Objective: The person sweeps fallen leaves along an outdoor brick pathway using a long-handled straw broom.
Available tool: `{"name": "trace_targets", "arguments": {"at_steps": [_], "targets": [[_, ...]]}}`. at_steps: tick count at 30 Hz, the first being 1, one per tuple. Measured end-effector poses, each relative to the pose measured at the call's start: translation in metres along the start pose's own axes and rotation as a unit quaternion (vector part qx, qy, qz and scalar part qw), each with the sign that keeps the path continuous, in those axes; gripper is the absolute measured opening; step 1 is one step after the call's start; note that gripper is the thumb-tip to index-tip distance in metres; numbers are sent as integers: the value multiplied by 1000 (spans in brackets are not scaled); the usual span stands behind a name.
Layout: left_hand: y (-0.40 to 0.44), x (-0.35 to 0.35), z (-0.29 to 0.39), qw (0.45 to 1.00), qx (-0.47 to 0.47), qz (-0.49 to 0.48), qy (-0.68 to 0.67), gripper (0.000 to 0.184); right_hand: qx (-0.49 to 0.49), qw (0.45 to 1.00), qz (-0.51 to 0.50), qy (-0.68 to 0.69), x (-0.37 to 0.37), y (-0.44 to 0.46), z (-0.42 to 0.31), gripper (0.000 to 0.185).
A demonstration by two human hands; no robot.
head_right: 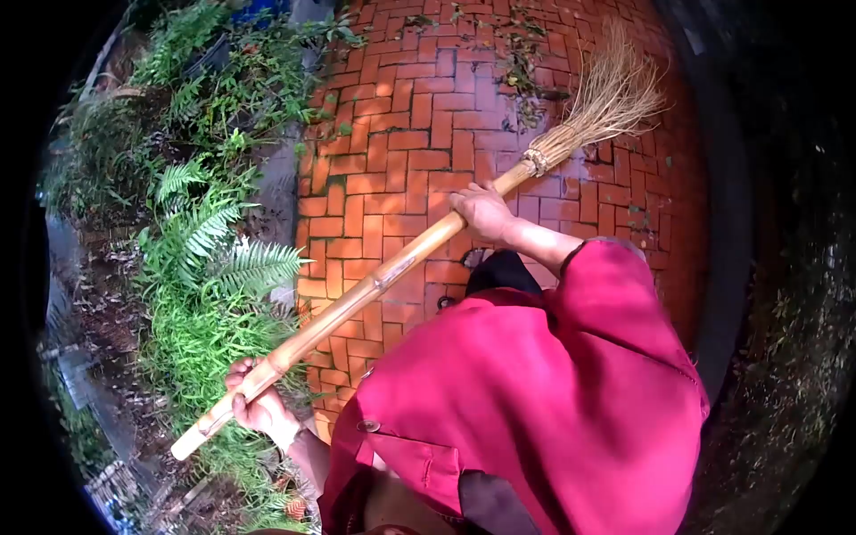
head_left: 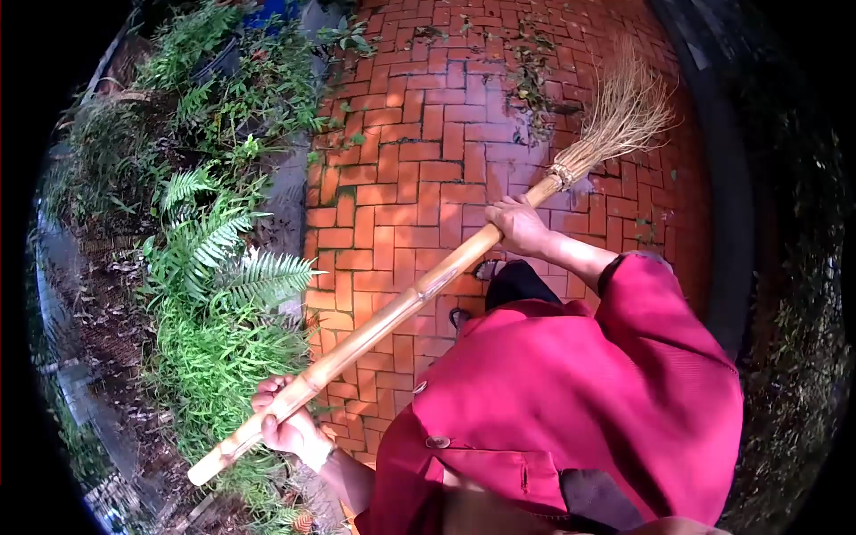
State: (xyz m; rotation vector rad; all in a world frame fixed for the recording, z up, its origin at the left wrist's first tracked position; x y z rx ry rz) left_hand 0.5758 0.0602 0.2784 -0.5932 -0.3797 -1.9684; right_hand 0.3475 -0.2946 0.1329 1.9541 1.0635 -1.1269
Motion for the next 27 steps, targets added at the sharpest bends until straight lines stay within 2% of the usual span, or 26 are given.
{"name": "trace_targets", "arguments": {"at_steps": [1,3,4,6,9,11,12,15,17,19,20,23,24,25,27], "targets": [[19,15,-5,999,-6,-47,21,29,48,999,-5,2,-5,-24,2,15],[54,43,-35,987,-67,-129,63,28,123,988,89,16,-11,-84,12,17],[62,66,-57,984,-97,-131,71,28,177,981,83,0,-5,-117,23,17],[67,119,-108,956,-186,-221,56,25,287,955,76,-20,4,-185,39,17],[40,191,-190,890,-364,-274,-5,20,455,888,64,-11,21,-282,54,20],[10,234,-235,849,-406,-337,12,18,520,851,74,-9,35,-336,59,21],[-8,253,-248,825,-441,-353,20,17,568,821,48,10,32,-348,57,26],[-31,288,-273,793,-460,-397,52,18,606,795,1,16,59,-374,75,33],[-19,302,-266,812,-420,-400,62,17,575,817,40,15,61,-344,92,33],[12,309,-246,849,-347,-391,77,17,516,844,140,32,61,-295,118,27],[30,311,-230,869,-306,-378,88,16,514,850,111,20,60,-263,132,24],[74,317,-169,927,-177,-304,129,19,356,897,257,56,34,-149,173,19],[82,320,-152,933,-128,-302,147,23,329,912,229,85,19,-107,190,18],[83,326,-141,939,-86,-292,162,27,289,918,260,79,4,-71,209,16],[72,346,-137,920,-30,-354,166,24,254,930,257,61,-30,-14,247,19]]}}
Point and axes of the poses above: each hand's wrist, its own y-axis towards the middle knuckle, its own x-axis out of the palm, z = x × y, the point moved 6 cm from there along y, towards the middle knuckle, and after that the axes turned 9 degrees about z, right-handed, at the moved point
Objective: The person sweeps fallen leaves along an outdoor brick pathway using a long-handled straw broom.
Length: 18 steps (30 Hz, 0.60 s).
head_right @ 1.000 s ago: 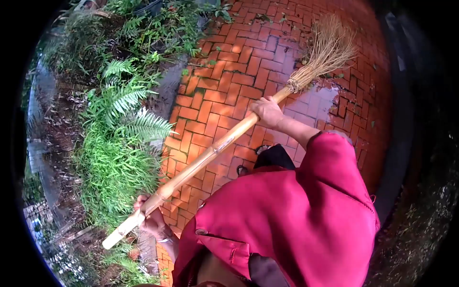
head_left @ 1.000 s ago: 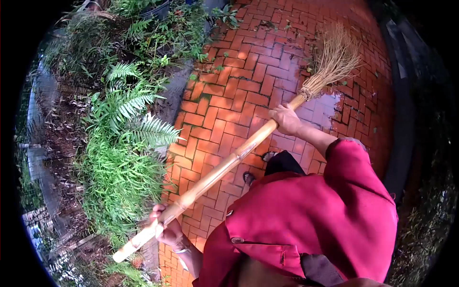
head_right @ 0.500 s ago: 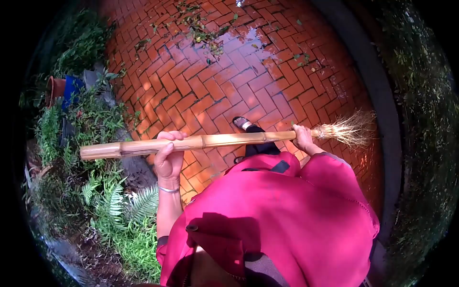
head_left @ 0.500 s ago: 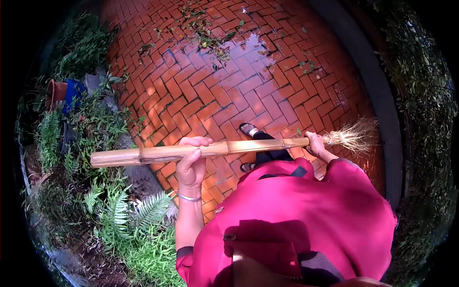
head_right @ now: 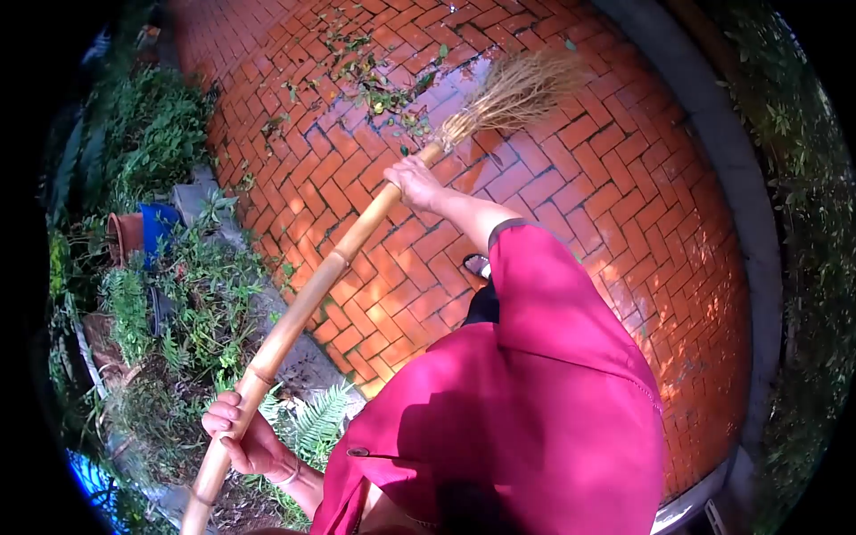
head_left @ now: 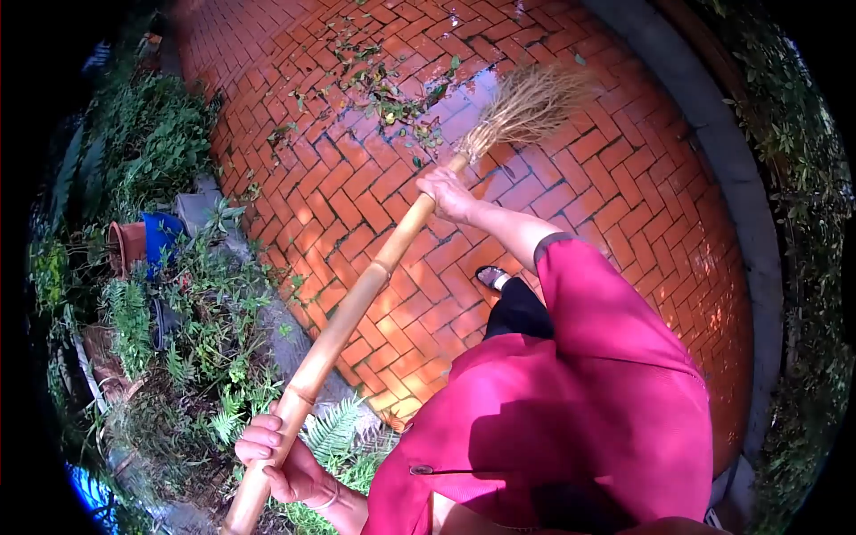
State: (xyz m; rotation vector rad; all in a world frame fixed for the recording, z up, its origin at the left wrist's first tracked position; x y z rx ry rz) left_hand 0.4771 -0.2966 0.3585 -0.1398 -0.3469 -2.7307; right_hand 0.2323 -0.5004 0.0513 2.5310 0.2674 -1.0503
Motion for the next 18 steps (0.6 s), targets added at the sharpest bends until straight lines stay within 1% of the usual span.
{"name": "trace_targets", "arguments": {"at_steps": [1,2,3,4,6,7,8,9,10,11,12,13,14,15,16,18], "targets": [[-1,10,2,999,36,-1,31,26,-14,1000,25,-8,0,29,7,21],[-1,28,5,996,57,-11,65,29,6,1000,12,-11,-12,54,6,20],[2,26,10,994,79,0,73,31,-30,999,44,-3,-24,71,1,19],[3,23,15,992,99,10,79,34,-39,998,58,-5,-31,81,-7,17],[13,-11,36,991,131,31,25,35,-106,992,70,13,-33,85,-41,16],[15,-38,47,993,113,40,-22,34,-130,986,103,22,-36,76,-63,17],[17,-66,55,992,94,50,-72,33,-139,984,98,48,-26,65,-76,18],[19,-88,61,991,78,43,-98,34,-138,986,81,40,-27,46,-96,19],[21,-108,64,990,62,36,-122,35,-116,992,52,21,-24,23,-111,21],[24,-124,62,987,41,29,-151,36,-91,995,43,26,-26,-1,-124,23],[28,-142,55,987,22,7,-157,35,-75,997,18,0,-18,-27,-130,24],[31,-151,44,986,-4,22,-165,34,-50,999,-12,14,-12,-51,-134,24],[37,-156,34,984,-31,37,-171,33,-12,995,-96,-4,2,-74,-135,22],[41,-154,24,984,-63,46,-159,30,10,988,-151,6,13,-93,-137,19],[45,-162,13,980,-95,66,-159,29,31,980,-196,9,25,-108,-136,17],[53,-159,12,980,-113,45,-160,29,54,968,-240,48,46,-119,-144,15]]}}
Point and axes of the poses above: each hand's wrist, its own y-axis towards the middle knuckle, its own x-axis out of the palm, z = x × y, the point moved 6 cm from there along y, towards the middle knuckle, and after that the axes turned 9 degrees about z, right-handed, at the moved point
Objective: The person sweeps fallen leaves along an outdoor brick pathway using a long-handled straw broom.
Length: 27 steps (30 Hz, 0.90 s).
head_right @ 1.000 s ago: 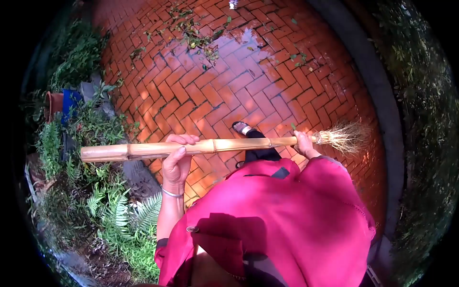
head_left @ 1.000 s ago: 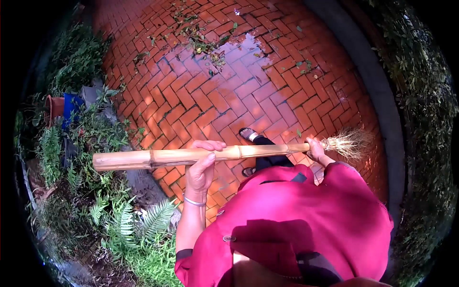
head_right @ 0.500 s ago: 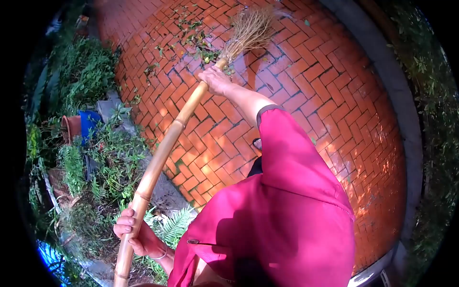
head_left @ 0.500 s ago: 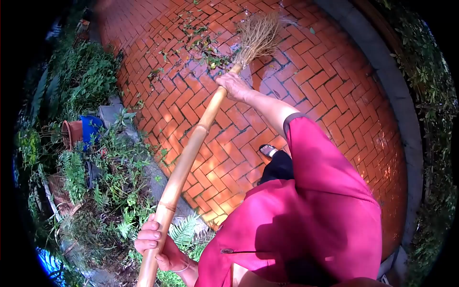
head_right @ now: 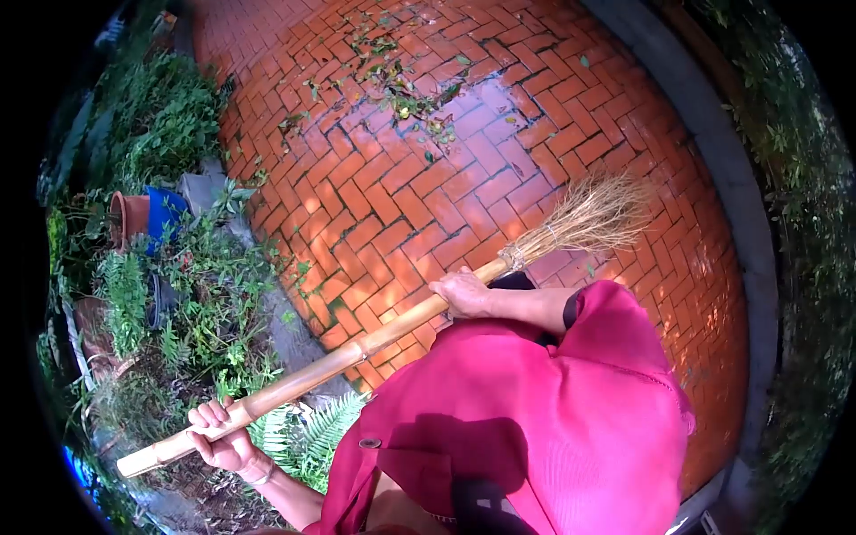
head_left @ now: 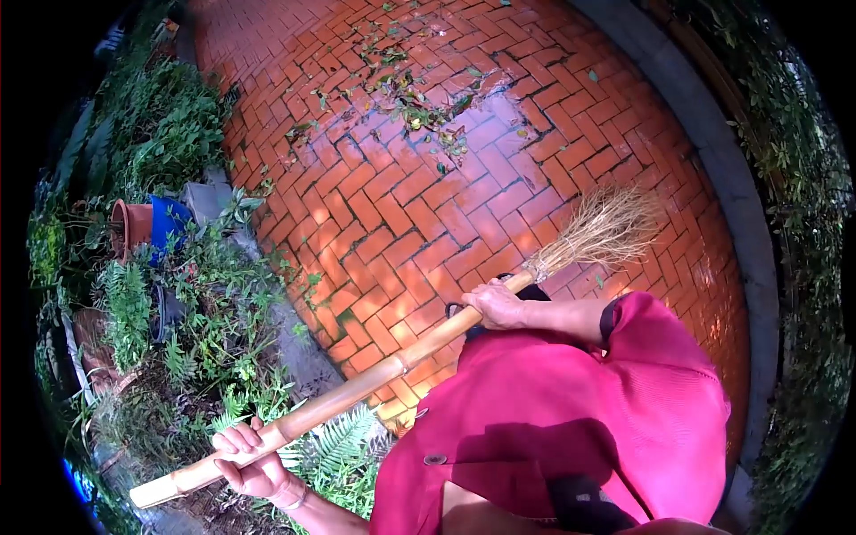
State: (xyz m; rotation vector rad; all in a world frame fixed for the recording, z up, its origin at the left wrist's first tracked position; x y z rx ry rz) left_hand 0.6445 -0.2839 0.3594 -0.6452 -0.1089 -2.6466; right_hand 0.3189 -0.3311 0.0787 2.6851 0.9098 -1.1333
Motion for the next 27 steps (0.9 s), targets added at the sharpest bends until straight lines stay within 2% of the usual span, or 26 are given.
{"name": "trace_targets", "arguments": {"at_steps": [2,4,6,7,8,10,12,14,15,18,21,22,23,24,27], "targets": [[-8,3,29,998,64,6,16,29,-12,1000,-18,4,21,23,-15,18],[-26,7,64,994,107,-14,10,31,-84,994,46,55,25,68,-34,15],[-41,23,74,983,182,-5,35,32,-147,982,110,32,1,125,-53,10],[-45,31,66,976,203,23,76,32,-164,976,139,28,-11,156,-48,10],[-46,38,50,967,220,3,129,34,-165,976,139,10,-30,184,-41,13],[-46,58,20,946,250,-17,203,36,-187,950,246,-31,-62,221,-15,19],[-42,61,21,946,251,-39,203,37,-207,944,257,-28,-90,226,-21,21],[-42,35,58,951,285,-17,116,38,-221,946,236,-23,-94,209,-58,20],[-41,17,78,960,274,2,58,38,-219,950,221,-28,-89,195,-74,18],[-41,-27,119,975,220,2,4,37,-201,960,190,-36,-49,144,-109,17],[-41,-48,140,986,165,27,2,34,-217,972,92,19,-8,85,-126,16],[-41,-51,147,988,154,27,5,33,-189,981,-36,24,8,76,-134,17],[-43,-55,160,989,140,38,14,32,-212,974,-45,63,28,68,-141,16],[-45,-58,172,991,126,47,24,32,-211,970,-96,72,39,64,-157,14],[-67,-56,193,971,207,77,92,33,-288,942,-89,145,67,81,-210,12]]}}
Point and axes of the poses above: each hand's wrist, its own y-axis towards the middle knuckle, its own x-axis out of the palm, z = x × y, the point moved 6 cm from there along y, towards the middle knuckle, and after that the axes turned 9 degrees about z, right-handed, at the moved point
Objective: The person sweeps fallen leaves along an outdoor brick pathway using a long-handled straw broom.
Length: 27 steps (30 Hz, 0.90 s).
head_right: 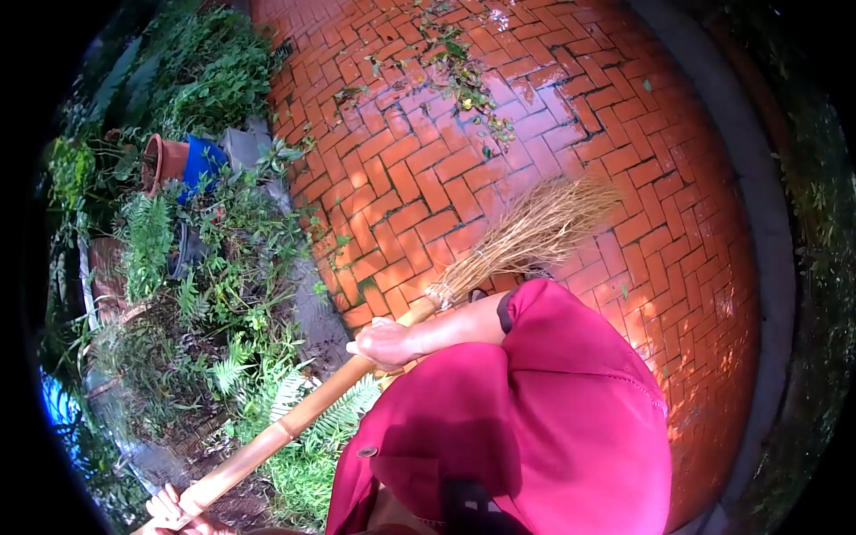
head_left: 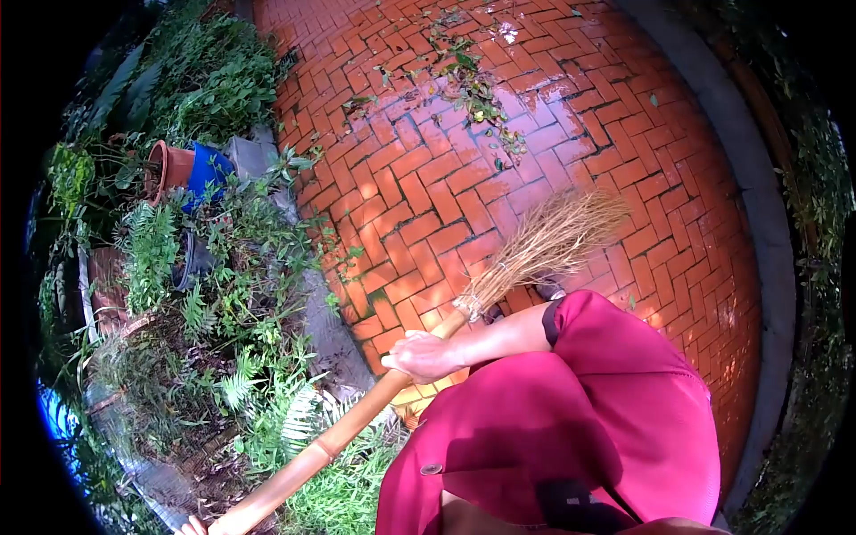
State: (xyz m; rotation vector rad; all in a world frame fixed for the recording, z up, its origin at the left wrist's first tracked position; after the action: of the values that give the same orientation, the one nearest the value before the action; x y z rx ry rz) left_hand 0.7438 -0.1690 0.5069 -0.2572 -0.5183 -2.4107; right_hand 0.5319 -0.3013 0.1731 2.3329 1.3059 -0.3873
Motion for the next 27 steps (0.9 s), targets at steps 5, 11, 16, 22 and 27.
{"name": "trace_targets", "arguments": {"at_steps": [5,11,16,22,27], "targets": [[-37,39,-33,985,104,-26,136,35,-43,984,123,-125,-36,113,79,13],[-77,97,-140,960,118,-145,209,39,32,939,238,-247,-170,111,178,24],[-15,57,-126,994,47,-100,-19,35,20,922,273,-273,-167,39,117,15],[12,107,-242,960,-167,-182,-133,34,302,878,248,-275,-181,-171,128,16],[-90,310,-387,860,-333,-374,-97,32,525,715,314,-337,-233,-421,160,21]]}}
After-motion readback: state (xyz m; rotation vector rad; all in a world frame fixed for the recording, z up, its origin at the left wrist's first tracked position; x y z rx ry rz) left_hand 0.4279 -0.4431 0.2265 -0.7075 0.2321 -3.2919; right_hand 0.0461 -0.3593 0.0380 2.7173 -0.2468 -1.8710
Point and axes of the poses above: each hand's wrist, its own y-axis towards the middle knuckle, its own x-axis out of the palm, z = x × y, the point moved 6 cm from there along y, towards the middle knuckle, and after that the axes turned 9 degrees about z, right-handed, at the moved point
